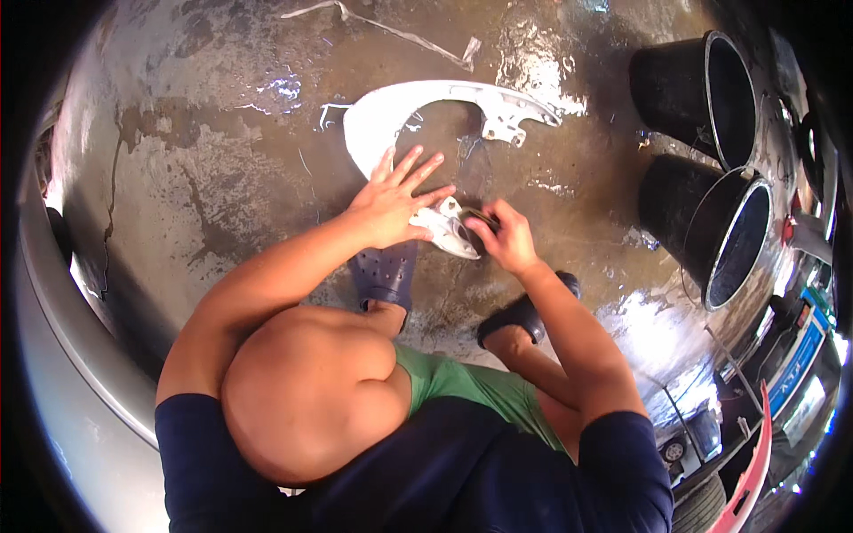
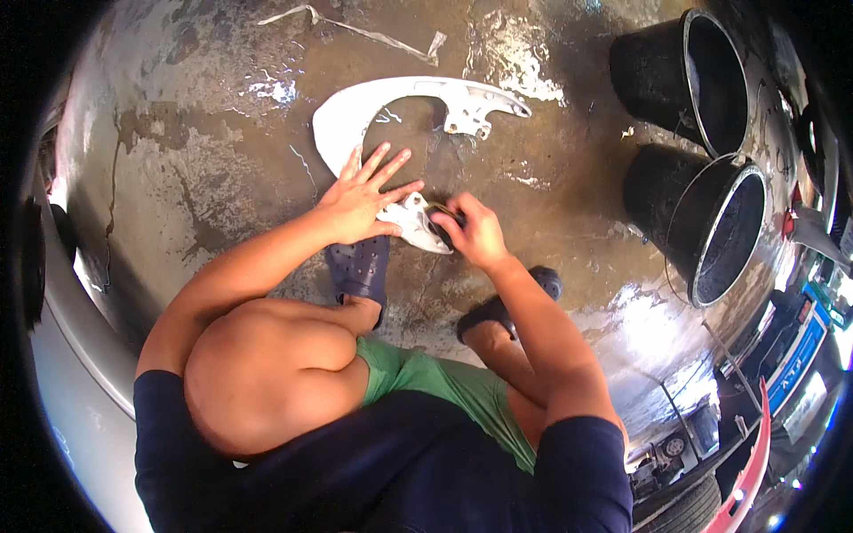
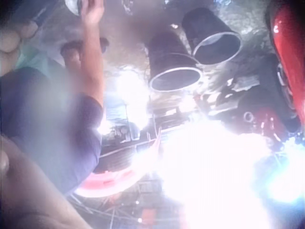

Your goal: Wet sanding or cleaning a plastic car spoiler/grab rail part with a sanding block and water.

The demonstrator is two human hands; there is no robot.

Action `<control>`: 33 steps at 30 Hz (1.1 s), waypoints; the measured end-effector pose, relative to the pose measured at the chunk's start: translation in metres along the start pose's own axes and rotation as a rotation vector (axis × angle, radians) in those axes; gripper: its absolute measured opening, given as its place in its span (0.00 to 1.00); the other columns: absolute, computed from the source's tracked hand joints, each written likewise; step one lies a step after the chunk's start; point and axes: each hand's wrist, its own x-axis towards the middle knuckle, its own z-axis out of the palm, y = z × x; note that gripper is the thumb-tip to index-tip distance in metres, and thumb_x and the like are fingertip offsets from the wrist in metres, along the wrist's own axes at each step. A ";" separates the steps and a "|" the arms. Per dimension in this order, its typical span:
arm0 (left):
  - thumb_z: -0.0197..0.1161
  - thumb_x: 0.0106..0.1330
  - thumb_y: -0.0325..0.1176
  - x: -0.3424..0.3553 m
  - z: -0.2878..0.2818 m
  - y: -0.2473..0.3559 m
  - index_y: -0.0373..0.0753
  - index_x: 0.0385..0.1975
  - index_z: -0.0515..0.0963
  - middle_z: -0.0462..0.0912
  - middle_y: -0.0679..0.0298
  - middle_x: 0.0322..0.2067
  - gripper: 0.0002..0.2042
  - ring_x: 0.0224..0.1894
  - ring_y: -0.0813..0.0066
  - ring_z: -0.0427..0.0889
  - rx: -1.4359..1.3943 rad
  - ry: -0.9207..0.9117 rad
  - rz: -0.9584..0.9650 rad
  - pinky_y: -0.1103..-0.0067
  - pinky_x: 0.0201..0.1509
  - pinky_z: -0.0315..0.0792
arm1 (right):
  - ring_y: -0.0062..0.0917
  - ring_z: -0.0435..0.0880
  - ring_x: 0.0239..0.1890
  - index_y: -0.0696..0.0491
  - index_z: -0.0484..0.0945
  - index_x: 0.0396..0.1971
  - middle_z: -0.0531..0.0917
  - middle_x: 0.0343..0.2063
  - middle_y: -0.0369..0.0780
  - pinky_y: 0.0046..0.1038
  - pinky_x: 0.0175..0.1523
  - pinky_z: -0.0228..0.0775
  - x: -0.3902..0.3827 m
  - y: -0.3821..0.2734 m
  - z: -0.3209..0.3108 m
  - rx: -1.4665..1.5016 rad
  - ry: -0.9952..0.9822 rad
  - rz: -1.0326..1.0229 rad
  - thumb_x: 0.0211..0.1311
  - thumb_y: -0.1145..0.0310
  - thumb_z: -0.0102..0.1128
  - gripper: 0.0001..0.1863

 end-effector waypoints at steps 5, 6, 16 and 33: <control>0.61 0.64 0.69 -0.006 -0.001 0.003 0.66 0.81 0.53 0.34 0.59 0.84 0.46 0.84 0.45 0.33 0.046 -0.084 -0.032 0.37 0.80 0.34 | 0.43 0.80 0.28 0.55 0.77 0.34 0.81 0.27 0.46 0.37 0.37 0.75 0.021 -0.020 0.022 0.062 0.045 -0.061 0.62 0.64 0.77 0.15; 0.61 0.65 0.69 -0.006 0.005 0.003 0.66 0.81 0.53 0.34 0.59 0.84 0.45 0.84 0.46 0.33 0.027 -0.041 -0.015 0.37 0.80 0.34 | 0.41 0.80 0.27 0.55 0.77 0.33 0.81 0.27 0.46 0.36 0.37 0.75 0.015 -0.011 0.021 0.077 0.048 -0.035 0.62 0.64 0.77 0.15; 0.60 0.65 0.68 -0.008 0.005 0.008 0.59 0.83 0.50 0.36 0.58 0.84 0.48 0.84 0.46 0.34 0.044 0.017 -0.054 0.42 0.82 0.37 | 0.45 0.83 0.33 0.54 0.78 0.34 0.81 0.31 0.46 0.39 0.39 0.76 -0.001 0.008 -0.005 -0.100 0.001 -0.049 0.63 0.64 0.75 0.13; 0.61 0.68 0.42 0.008 0.004 0.032 0.38 0.79 0.56 0.51 0.63 0.82 0.40 0.84 0.70 0.48 0.461 0.101 0.481 0.61 0.87 0.40 | 0.26 0.83 0.57 0.55 0.86 0.48 0.89 0.51 0.39 0.28 0.67 0.70 -0.070 0.068 -0.492 0.245 0.796 0.218 0.67 0.81 0.58 0.14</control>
